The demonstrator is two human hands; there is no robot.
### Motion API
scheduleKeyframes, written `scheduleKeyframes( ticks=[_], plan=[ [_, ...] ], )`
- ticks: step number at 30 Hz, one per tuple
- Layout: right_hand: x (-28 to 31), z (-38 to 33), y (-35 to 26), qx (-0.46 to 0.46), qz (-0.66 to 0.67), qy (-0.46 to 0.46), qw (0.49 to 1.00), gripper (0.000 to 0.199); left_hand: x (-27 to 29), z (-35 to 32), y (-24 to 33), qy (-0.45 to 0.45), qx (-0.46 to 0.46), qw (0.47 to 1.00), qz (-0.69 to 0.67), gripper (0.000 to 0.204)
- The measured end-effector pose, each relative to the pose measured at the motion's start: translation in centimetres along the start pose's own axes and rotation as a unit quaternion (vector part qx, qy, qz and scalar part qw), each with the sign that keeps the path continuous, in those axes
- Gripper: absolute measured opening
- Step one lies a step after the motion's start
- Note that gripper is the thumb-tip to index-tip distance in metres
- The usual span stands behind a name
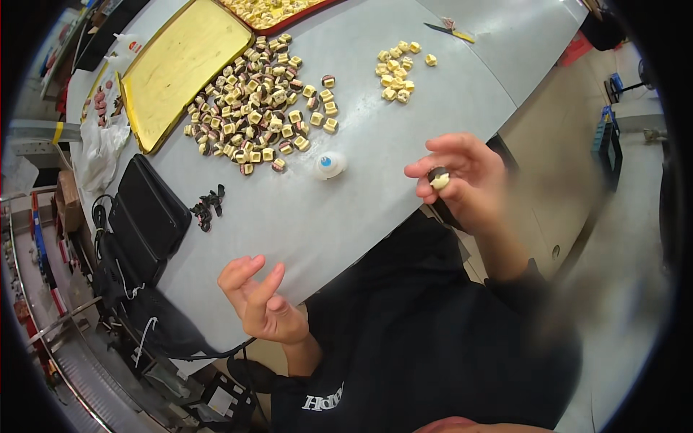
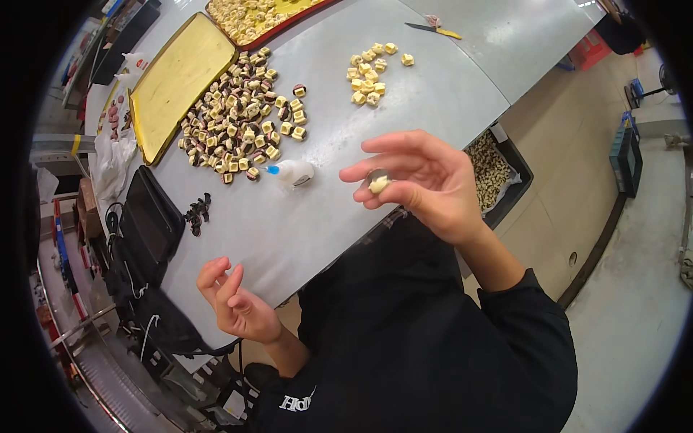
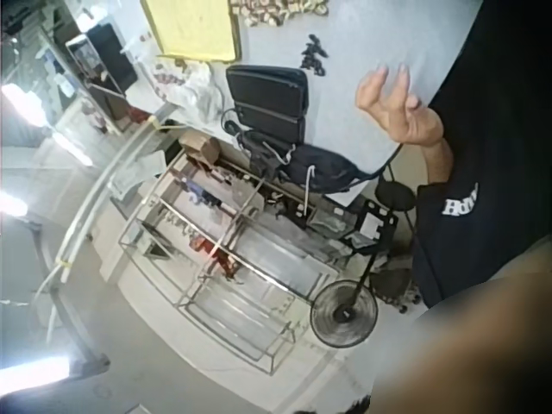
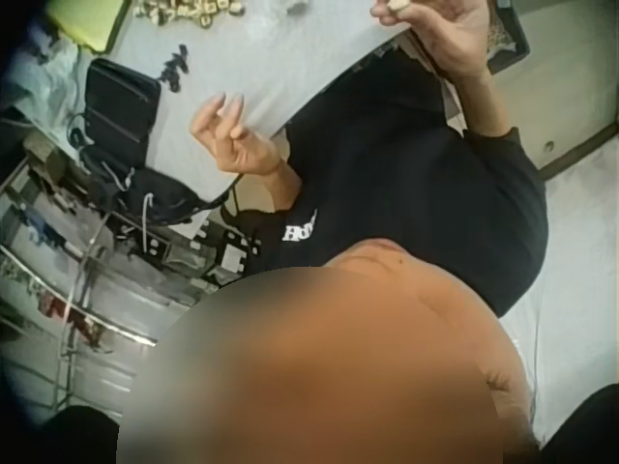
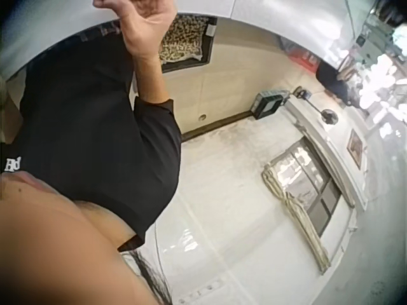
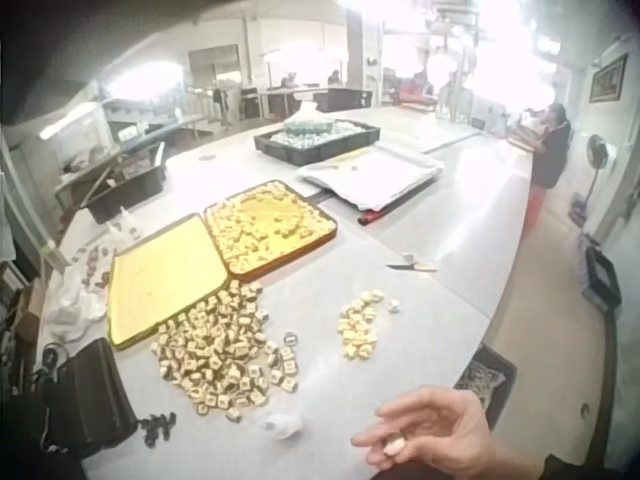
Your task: Gluing small yellow decorative caps onto black plastic bases at a workbench.
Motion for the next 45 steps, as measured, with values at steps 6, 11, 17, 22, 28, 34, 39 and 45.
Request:
scheduleKeyframes(
  ticks=[6, 11, 17, 22, 28, 34, 39, 45],
  plan=[
    [-0.8, 0.0, -1.3, 0.143, -0.11, -0.082, 0.98, 0.024, 0.0, -0.1, 0.0, 0.004, 0.006, 1.0, -0.014, 0.046],
    [-1.2, -0.3, -1.4, 0.151, -0.128, -0.083, 0.977, 0.023, -0.2, -0.2, -0.2, 0.006, 0.012, 1.0, -0.016, 0.049],
    [-0.4, 0.0, -2.0, 0.145, -0.136, -0.06, 0.978, 0.025, 0.4, -0.1, -0.8, 0.002, -0.009, 0.999, -0.031, 0.05],
    [0.2, 0.9, -0.9, 0.127, -0.13, -0.046, 0.982, 0.02, 0.7, 0.2, -0.4, 0.055, 0.015, 0.998, -0.036, 0.038],
    [-1.1, 6.3, -1.1, 0.15, -0.409, -0.064, 0.898, 0.029, 1.5, 1.9, -1.1, -0.001, 0.135, 0.988, 0.082, 0.014],
    [-6.2, 11.1, -0.6, 0.233, -0.477, -0.195, 0.825, 0.039, 2.3, 4.3, -1.9, -0.024, 0.115, 0.977, 0.177, 0.022],
    [-6.3, 9.6, -1.6, 0.186, -0.456, -0.276, 0.825, 0.052, 1.4, 7.0, -1.6, -0.059, 0.077, 0.953, 0.287, 0.023],
    [-5.8, 6.2, -1.6, 0.182, -0.427, -0.342, 0.817, 0.059, -1.2, 8.7, -3.4, -0.097, 0.031, 0.94, 0.324, 0.019]
  ],
)
Point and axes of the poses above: each hand's wrist, its own z-axis towards the middle knuckle, its own x-axis out of the back of the hand, y = z × x, the point moved 4 cm from there along z, towards the middle knuckle, and after that the axes turned 4 degrees about z, right-handed, at the moved point
